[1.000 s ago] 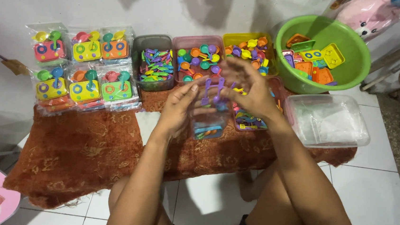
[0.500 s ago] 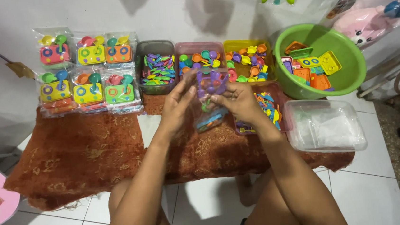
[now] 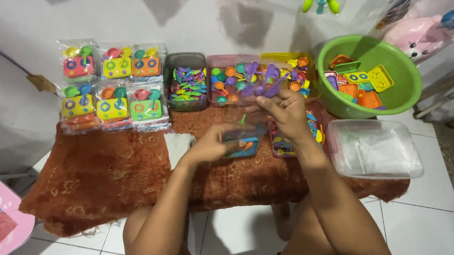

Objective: The person sits on the floor and packs colorful plastic toy cutlery, including forks, spoons, and knives, into small clear plastic bags. They arrange the items inside the bags and seal them, placing the finished packages on a table covered with a brown cloth. Later, the person wipes an orange plastic item with a purple cloth.

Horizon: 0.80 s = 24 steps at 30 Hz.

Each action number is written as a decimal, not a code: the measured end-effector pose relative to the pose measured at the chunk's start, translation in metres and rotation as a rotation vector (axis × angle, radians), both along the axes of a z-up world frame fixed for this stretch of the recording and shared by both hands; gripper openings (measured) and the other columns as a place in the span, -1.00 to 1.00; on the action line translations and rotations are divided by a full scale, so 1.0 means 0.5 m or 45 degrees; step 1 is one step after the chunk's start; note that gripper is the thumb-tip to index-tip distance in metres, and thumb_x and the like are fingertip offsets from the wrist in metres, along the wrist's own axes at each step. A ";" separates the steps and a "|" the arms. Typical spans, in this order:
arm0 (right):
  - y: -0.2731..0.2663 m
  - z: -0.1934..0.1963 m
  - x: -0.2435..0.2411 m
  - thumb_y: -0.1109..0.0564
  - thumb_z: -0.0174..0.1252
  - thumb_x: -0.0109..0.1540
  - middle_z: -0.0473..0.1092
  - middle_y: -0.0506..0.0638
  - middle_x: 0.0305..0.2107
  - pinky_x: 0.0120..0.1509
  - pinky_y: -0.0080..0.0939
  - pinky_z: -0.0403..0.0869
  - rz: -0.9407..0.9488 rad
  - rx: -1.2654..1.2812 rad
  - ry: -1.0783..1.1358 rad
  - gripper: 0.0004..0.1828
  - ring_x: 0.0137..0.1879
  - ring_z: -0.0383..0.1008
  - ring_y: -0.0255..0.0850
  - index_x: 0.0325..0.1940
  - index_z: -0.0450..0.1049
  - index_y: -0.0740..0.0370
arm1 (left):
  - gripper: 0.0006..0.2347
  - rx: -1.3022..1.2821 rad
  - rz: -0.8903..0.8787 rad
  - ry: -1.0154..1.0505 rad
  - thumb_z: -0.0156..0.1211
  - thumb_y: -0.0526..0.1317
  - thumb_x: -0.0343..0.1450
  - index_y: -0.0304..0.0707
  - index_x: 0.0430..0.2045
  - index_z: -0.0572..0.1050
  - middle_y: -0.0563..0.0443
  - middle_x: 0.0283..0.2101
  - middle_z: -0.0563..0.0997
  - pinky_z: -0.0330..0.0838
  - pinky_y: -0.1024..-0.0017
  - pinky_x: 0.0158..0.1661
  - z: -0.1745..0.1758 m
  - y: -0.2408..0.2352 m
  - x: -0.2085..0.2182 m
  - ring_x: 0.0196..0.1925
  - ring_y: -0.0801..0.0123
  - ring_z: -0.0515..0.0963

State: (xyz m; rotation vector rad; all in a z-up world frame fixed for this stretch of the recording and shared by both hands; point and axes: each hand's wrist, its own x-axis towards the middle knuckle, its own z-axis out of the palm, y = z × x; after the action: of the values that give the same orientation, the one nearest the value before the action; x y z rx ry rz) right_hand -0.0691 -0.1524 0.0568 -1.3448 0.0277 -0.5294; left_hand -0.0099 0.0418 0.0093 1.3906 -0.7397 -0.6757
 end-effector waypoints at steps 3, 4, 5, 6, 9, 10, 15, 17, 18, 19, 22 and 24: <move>-0.019 -0.005 0.006 0.33 0.32 0.22 0.57 0.18 -0.45 -0.13 -0.07 0.68 0.002 0.063 -0.037 -0.82 -0.31 0.65 -0.13 -0.12 0.55 0.44 | -0.70 -0.049 -0.073 -0.060 0.25 -0.43 0.36 -0.37 -0.01 0.60 -0.23 -0.11 0.69 0.50 0.34 -0.08 0.013 -0.011 0.001 -0.15 0.31 0.57; -0.019 0.003 0.002 0.33 0.32 0.22 0.57 0.18 -0.45 -0.13 -0.07 0.68 -0.003 0.062 -0.038 -0.82 -0.31 0.65 -0.13 -0.12 0.55 0.44 | -0.70 -0.050 -0.078 -0.061 0.25 -0.43 0.36 -0.37 -0.01 0.60 -0.23 -0.11 0.69 0.50 0.34 -0.08 0.006 -0.015 0.003 -0.15 0.31 0.57; -0.020 0.010 -0.002 0.33 0.32 0.22 0.56 0.17 -0.44 -0.13 -0.07 0.68 -0.007 0.080 -0.050 -0.82 -0.31 0.64 -0.15 -0.11 0.54 0.44 | -0.71 -0.073 -0.095 -0.081 0.23 -0.44 0.36 -0.39 -0.01 0.60 -0.26 -0.10 0.68 0.49 0.31 -0.04 -0.001 -0.018 0.006 -0.11 0.29 0.58; -0.020 0.017 -0.006 0.32 0.32 0.22 0.56 0.17 -0.42 -0.14 -0.07 0.68 -0.010 0.098 -0.062 -0.81 -0.31 0.63 -0.16 -0.09 0.54 0.45 | -0.71 -0.095 -0.111 -0.101 0.22 -0.45 0.37 -0.40 -0.02 0.60 -0.28 -0.09 0.68 0.48 0.28 -0.01 -0.009 -0.021 0.009 -0.07 0.26 0.59; -0.031 0.015 -0.010 0.31 0.31 0.22 0.55 0.17 -0.45 -0.19 -0.17 0.65 -0.044 0.114 -0.072 -0.80 -0.33 0.62 -0.18 -0.09 0.55 0.44 | -0.69 -0.059 -0.169 -0.076 0.17 -0.44 0.39 -0.36 0.03 0.58 -0.29 -0.03 0.67 0.45 0.32 0.05 -0.039 -0.032 0.019 0.00 0.31 0.53; -0.030 0.025 -0.014 0.31 0.31 0.22 0.55 0.17 -0.45 -0.19 -0.17 0.65 -0.049 0.116 -0.071 -0.80 -0.33 0.62 -0.18 -0.09 0.55 0.44 | -0.69 -0.056 -0.173 -0.074 0.17 -0.44 0.39 -0.36 0.03 0.58 -0.29 -0.03 0.67 0.45 0.32 0.05 -0.032 -0.037 0.014 0.00 0.31 0.53; -0.018 0.064 -0.034 0.29 0.27 0.25 0.50 0.03 -0.56 -0.21 -0.34 0.58 -0.013 0.075 -0.075 -0.77 -0.38 0.52 -0.36 -0.02 0.58 0.43 | -0.73 0.019 -0.133 0.093 0.30 -0.38 0.38 -0.35 -0.04 0.62 -0.12 -0.18 0.73 0.52 0.46 -0.16 -0.092 -0.058 0.018 -0.22 0.42 0.63; -0.010 0.076 -0.037 0.29 0.26 0.25 0.43 -0.01 -0.62 -0.24 -0.41 0.52 -0.021 0.072 -0.078 -0.76 -0.42 0.46 -0.41 -0.01 0.58 0.43 | -0.74 0.031 -0.148 0.112 0.29 -0.38 0.38 -0.36 -0.04 0.61 -0.15 -0.19 0.73 0.53 0.46 -0.18 -0.066 -0.055 0.009 -0.24 0.39 0.64; -0.006 0.082 -0.039 0.29 0.26 0.25 0.37 -0.05 -0.67 -0.28 -0.48 0.47 -0.027 0.067 -0.079 -0.75 -0.46 0.40 -0.46 0.00 0.57 0.44 | -0.75 0.041 -0.160 0.134 0.29 -0.39 0.39 -0.37 -0.04 0.61 -0.19 -0.21 0.73 0.53 0.45 -0.19 -0.053 -0.053 0.004 -0.27 0.36 0.66; -0.019 0.069 -0.035 0.29 0.26 0.25 0.37 -0.05 -0.67 -0.28 -0.48 0.47 -0.028 0.069 -0.080 -0.75 -0.46 0.40 -0.46 0.00 0.57 0.44 | -0.75 0.043 -0.162 0.133 0.29 -0.39 0.39 -0.37 -0.04 0.61 -0.19 -0.21 0.73 0.53 0.45 -0.19 -0.049 -0.057 -0.002 -0.27 0.36 0.66; -0.063 0.026 -0.022 0.24 0.24 0.27 0.58 0.18 -0.36 -0.04 -0.16 0.65 0.034 0.030 0.013 -0.73 -0.20 0.65 -0.17 0.03 0.54 0.43 | -0.73 -0.020 -0.112 0.237 0.30 -0.37 0.38 -0.33 -0.03 0.62 -0.07 -0.18 0.72 0.55 0.47 -0.18 -0.046 -0.066 -0.015 -0.21 0.46 0.64; -0.099 -0.009 -0.012 0.24 0.30 0.23 0.58 0.06 -0.21 -0.13 -0.35 0.62 0.167 -0.244 0.112 -0.57 -0.14 0.61 -0.29 0.18 0.47 0.36 | -0.70 -0.071 -0.010 0.360 0.29 -0.41 0.36 -0.40 -0.01 0.59 -0.10 -0.16 0.71 0.57 0.49 -0.16 -0.051 -0.066 -0.020 -0.18 0.45 0.65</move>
State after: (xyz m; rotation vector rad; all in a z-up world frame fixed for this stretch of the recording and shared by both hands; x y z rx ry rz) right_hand -0.0751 -0.2017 0.0523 -1.5449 -0.0401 -0.3685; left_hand -0.0198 0.0088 -0.0164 1.2106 -0.5351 -0.8320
